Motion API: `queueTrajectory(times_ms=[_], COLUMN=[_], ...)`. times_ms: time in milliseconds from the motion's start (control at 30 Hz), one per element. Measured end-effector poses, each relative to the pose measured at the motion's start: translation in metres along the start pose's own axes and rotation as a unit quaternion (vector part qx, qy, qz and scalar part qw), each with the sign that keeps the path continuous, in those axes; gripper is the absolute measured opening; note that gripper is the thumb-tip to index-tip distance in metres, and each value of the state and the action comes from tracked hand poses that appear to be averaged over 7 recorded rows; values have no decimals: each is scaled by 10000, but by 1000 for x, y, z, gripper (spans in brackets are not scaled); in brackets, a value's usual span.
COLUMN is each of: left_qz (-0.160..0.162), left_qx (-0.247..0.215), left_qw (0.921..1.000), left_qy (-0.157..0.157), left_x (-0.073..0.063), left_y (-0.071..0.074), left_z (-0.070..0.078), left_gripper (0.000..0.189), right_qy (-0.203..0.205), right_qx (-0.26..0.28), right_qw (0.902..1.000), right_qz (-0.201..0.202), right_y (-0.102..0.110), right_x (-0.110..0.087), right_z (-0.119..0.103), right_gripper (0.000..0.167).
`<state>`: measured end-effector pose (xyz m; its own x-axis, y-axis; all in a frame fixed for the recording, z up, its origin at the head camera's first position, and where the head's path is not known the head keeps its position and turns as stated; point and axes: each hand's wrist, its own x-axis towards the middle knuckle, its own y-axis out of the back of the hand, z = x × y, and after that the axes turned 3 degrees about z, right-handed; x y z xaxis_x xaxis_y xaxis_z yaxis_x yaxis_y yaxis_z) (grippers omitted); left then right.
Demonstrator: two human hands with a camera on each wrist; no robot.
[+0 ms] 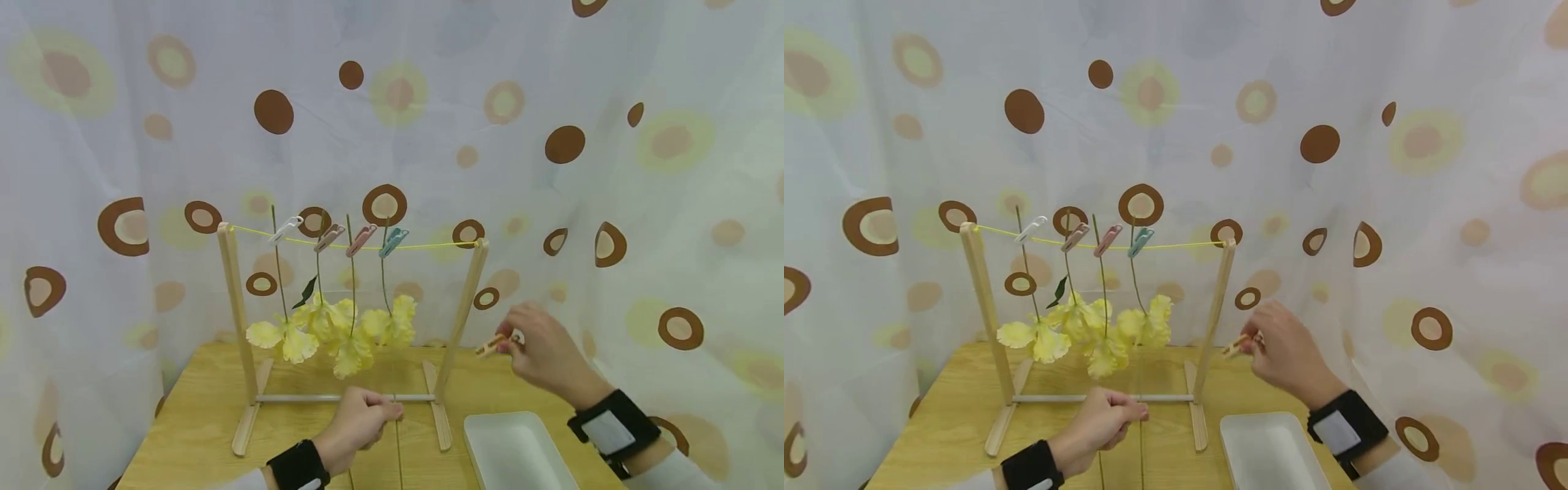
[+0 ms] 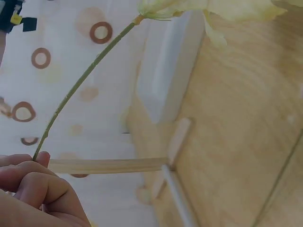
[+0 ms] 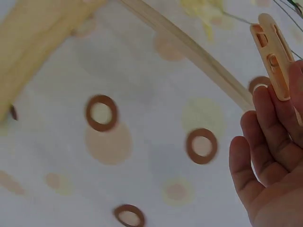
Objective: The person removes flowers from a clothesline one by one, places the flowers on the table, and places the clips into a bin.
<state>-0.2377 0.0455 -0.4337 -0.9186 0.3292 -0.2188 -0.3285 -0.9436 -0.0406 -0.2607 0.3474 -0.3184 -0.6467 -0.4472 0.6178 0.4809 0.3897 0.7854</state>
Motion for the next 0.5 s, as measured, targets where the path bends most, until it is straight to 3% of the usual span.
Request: queueTrajectory(times_ms=[100, 167, 233, 333, 400, 500], left_qz=[-58, -45, -26, 43, 167, 335], left_qx=[-52, 24, 241, 924, 1544, 2359], left_qw=[9994, 9992, 9991, 9957, 9874, 9702], left_qy=[342, 392, 353, -40, -305, -430], left_x=[-3, -3, -1, 4, 8, 12], left_y=[11, 17, 21, 27, 29, 30], left_z=[-35, -55, -73, -96, -111, -130], left_gripper=[16, 15, 14, 16, 18, 23], right_qy=[-623, -1130, -1591, -2087, -2356, -2598], right_qx=[-72, 83, 456, 1070, 1285, 1210], right_qw=[9953, 9836, 9622, 9192, 8924, 8711], right_qz=[-733, -1400, -2162, -3162, -3629, -3987], right_y=[-24, -40, -54, -71, -82, -100], right_x=[-56, -93, -126, -167, -188, -209], right_z=[7, 15, 26, 42, 49, 49], right_gripper=[24, 22, 18, 10, 8, 17])
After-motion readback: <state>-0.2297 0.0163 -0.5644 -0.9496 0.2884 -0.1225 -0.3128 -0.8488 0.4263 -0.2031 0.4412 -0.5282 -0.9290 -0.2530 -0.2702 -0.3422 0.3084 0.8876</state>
